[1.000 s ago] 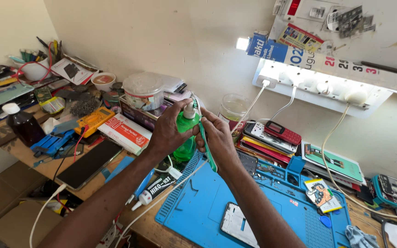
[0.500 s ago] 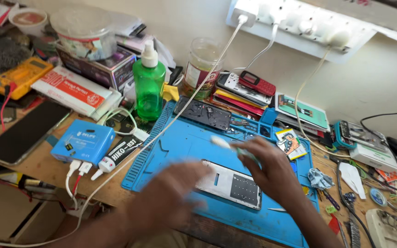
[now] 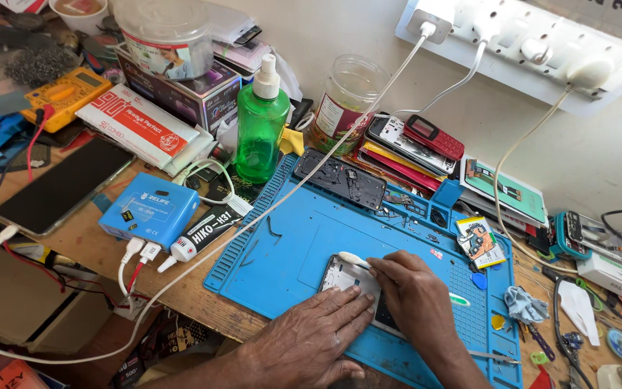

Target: The person cleans the back of a disassembled smartphone using a cloth and a toothbrush. They wipe the surface repeatedly, switch tools, and continue scrubbing and wiping the same area throughout the clip.

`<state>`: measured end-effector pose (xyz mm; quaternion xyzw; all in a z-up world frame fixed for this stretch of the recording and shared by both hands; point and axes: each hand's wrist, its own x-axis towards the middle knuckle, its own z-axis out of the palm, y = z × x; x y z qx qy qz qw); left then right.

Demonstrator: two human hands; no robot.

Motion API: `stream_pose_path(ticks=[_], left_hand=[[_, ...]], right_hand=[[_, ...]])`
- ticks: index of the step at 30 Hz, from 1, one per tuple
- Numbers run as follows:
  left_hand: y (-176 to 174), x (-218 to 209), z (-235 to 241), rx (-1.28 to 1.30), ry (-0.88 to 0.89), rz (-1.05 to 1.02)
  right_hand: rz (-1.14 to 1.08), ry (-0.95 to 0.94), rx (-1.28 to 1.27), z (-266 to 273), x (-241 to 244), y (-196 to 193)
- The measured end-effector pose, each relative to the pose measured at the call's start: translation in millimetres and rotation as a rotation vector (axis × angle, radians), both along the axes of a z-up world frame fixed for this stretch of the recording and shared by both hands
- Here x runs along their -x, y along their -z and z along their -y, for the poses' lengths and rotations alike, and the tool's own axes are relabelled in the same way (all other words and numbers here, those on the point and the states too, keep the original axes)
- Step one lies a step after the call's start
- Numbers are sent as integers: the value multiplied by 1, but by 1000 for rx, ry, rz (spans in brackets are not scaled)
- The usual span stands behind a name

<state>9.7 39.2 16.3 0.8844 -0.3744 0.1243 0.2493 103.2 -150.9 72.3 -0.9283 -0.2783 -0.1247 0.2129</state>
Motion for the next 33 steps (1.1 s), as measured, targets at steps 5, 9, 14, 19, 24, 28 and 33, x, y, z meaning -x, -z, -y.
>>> stream_pose_path(ticks=[5, 9, 14, 19, 24, 28, 33], left_hand=[[5, 0, 1, -24, -7, 1], [-3, -2, 2, -4, 11, -31], [-12, -3, 3, 24, -1, -63], [-26, -12, 4, 14, -38, 27], [-32, -20, 0, 77, -33, 101], [-29, -19, 1, 66, -55, 106], [-28, -20, 4, 18, -37, 129]], right_hand=[[48, -71, -71, 1, 2, 3], [2, 22, 10, 3, 0, -3], [-55, 16, -81, 11, 2, -4], [-30, -30, -107, 9, 3, -3], [-91, 72, -52, 17, 2, -10], [-77, 39, -84, 29, 5, -7], [-87, 5, -205, 33, 2, -3]])
